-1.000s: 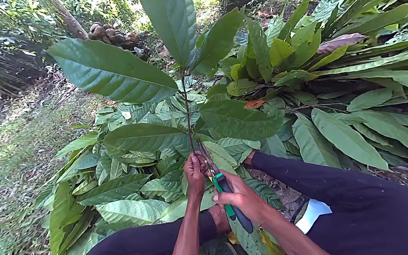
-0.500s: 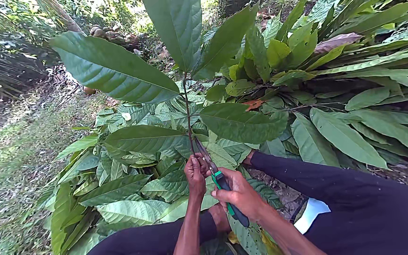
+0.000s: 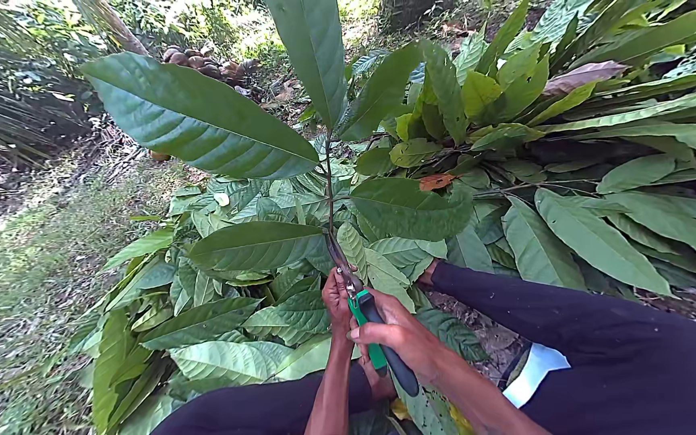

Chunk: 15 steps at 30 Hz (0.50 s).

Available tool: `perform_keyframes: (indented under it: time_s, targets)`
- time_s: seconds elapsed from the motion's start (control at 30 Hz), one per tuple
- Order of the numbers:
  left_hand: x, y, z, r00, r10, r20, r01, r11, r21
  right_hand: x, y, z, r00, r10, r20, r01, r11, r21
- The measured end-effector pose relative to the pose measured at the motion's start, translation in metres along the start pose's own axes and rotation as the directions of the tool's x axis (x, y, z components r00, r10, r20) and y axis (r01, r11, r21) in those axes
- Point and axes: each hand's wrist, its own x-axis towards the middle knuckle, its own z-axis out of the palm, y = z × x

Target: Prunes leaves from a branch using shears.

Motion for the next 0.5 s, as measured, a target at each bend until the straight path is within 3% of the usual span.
perform_keyframes:
  time_s: [0.17,0.27,0.4,0.5]
  targets:
    - [-0.003,-0.001,0.005,0.999,-0.036,-0.029,0.034,0.997,-0.069,0.003,0.002,0.002,0.998,-0.014,-0.066,0.013,1.000,-0.015]
    - [-0.003,0.003,0.006,0.993,-0.109,0.043,0.113,0.986,-0.123,-0.003,0.008,0.001,0.994,-0.062,-0.091,0.047,0.986,-0.157]
    - [0.032,0.015,0.002,0.954,-0.182,0.236,0.150,0.978,0.146,-0.021,0.020,-0.007,0.989,-0.091,-0.117,0.060,0.967,-0.247]
    - [0.072,0.019,0.024,0.935,-0.330,0.132,0.276,0.908,0.315,-0.031,0.027,-0.019,0.983,-0.060,-0.176,0.021,0.977,-0.214]
